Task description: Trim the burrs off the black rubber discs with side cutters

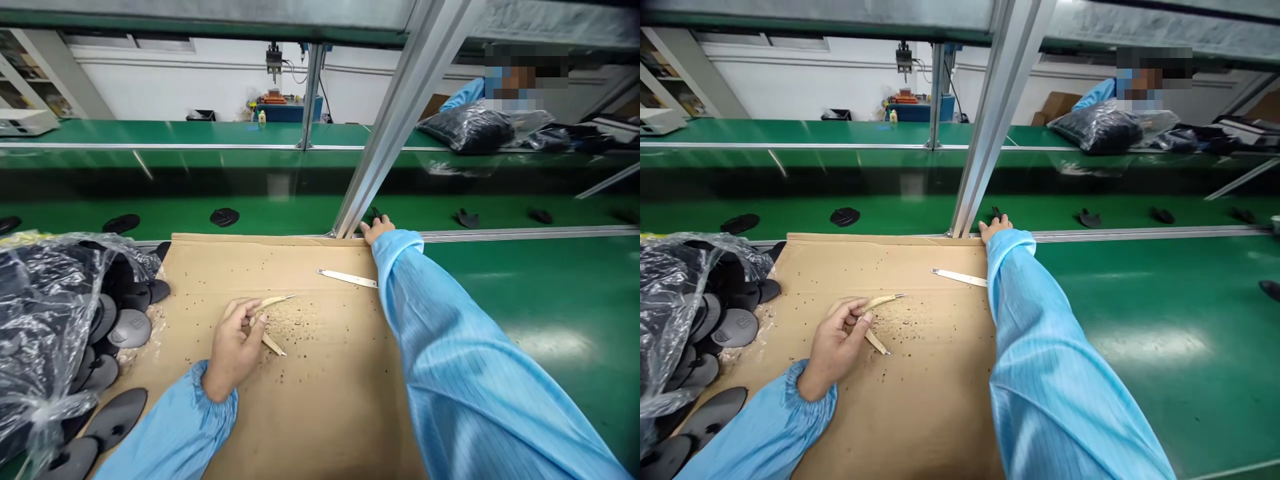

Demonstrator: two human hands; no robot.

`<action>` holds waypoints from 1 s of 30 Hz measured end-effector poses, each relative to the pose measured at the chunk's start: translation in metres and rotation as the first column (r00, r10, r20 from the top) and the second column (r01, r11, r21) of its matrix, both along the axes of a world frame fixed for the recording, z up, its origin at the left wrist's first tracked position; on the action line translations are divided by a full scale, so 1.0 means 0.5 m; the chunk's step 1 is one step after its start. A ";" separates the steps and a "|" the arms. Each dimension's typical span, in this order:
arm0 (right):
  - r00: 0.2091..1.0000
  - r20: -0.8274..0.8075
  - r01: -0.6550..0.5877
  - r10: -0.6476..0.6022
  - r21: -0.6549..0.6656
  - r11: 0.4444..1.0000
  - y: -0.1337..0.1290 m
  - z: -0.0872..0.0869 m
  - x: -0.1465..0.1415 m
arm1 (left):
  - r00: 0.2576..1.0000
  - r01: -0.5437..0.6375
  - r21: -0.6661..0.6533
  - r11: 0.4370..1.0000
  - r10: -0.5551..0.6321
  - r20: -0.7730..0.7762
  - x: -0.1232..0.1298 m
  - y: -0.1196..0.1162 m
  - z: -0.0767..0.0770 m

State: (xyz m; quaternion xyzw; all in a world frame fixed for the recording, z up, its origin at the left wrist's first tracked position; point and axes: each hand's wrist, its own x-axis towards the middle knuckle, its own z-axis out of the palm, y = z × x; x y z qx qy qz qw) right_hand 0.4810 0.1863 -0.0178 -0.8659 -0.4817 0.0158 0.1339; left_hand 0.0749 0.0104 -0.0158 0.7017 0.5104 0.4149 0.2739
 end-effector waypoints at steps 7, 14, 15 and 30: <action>0.996 0.017 0.069 -0.088 0.479 0.875 -0.132 0.085 -0.008 | 0.998 -0.030 0.031 0.999 0.028 0.060 -0.001 0.000 -0.009; 0.844 -0.386 0.081 0.372 0.778 0.623 -0.326 0.123 -0.230 | 0.830 0.027 -0.277 0.960 0.133 0.541 0.000 -0.003 0.018; 0.737 -0.460 0.056 0.495 0.771 0.634 -0.347 0.120 -0.280 | 0.772 0.143 -0.385 0.912 0.140 0.620 -0.005 -0.002 0.028; 0.531 -0.268 -0.498 0.804 0.669 0.552 -0.406 0.043 -0.555 | 0.531 0.675 -0.502 0.540 0.116 0.839 -0.064 -0.008 0.057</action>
